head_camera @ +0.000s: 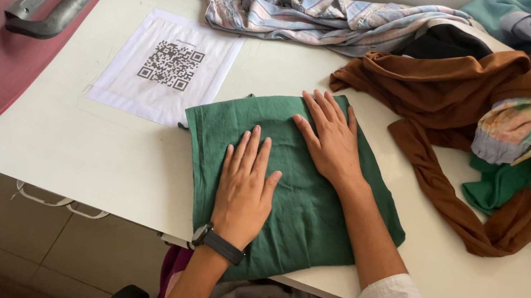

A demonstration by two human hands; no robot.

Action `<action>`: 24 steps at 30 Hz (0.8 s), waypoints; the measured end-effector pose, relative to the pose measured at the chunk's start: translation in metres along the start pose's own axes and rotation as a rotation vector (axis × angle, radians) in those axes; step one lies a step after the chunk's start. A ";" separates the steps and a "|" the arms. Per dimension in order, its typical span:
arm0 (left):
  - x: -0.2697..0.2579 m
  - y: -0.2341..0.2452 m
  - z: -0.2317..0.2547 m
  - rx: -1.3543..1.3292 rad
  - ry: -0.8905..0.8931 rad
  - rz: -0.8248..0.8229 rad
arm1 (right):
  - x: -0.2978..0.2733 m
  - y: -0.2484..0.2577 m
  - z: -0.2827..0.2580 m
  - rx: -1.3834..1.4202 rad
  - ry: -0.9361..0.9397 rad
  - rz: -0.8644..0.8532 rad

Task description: The person folds black pants, green pants, and a blue shirt, placing each item into a maroon suitcase located on a white desk.

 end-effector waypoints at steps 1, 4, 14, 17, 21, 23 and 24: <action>0.001 0.000 0.000 -0.001 0.002 0.006 | 0.000 0.002 -0.001 -0.008 0.003 0.005; 0.001 0.001 0.001 0.028 0.010 0.025 | -0.001 0.009 -0.009 -0.011 0.024 0.032; 0.000 0.001 0.007 0.120 0.027 0.021 | -0.044 0.014 -0.085 -0.123 0.240 -0.018; -0.001 0.001 0.008 0.118 0.018 0.015 | -0.060 0.018 -0.078 -0.115 0.241 -0.082; 0.000 0.003 0.012 0.097 -0.003 0.017 | -0.084 0.034 -0.046 -0.144 0.130 -0.143; -0.001 0.002 0.013 0.105 -0.008 0.010 | -0.097 0.041 -0.031 -0.203 0.061 -0.141; -0.001 0.001 0.013 0.107 -0.014 0.007 | -0.103 0.045 -0.023 -0.234 0.024 -0.137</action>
Point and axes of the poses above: each hand's wrist, its own x-axis towards the middle knuckle, its own y-axis out of the back of the hand, z = x × y, the point moved 10 cm from there along x, towards the middle knuckle, and after that the axes turned 3 degrees about -x, right-handed, at the moved point
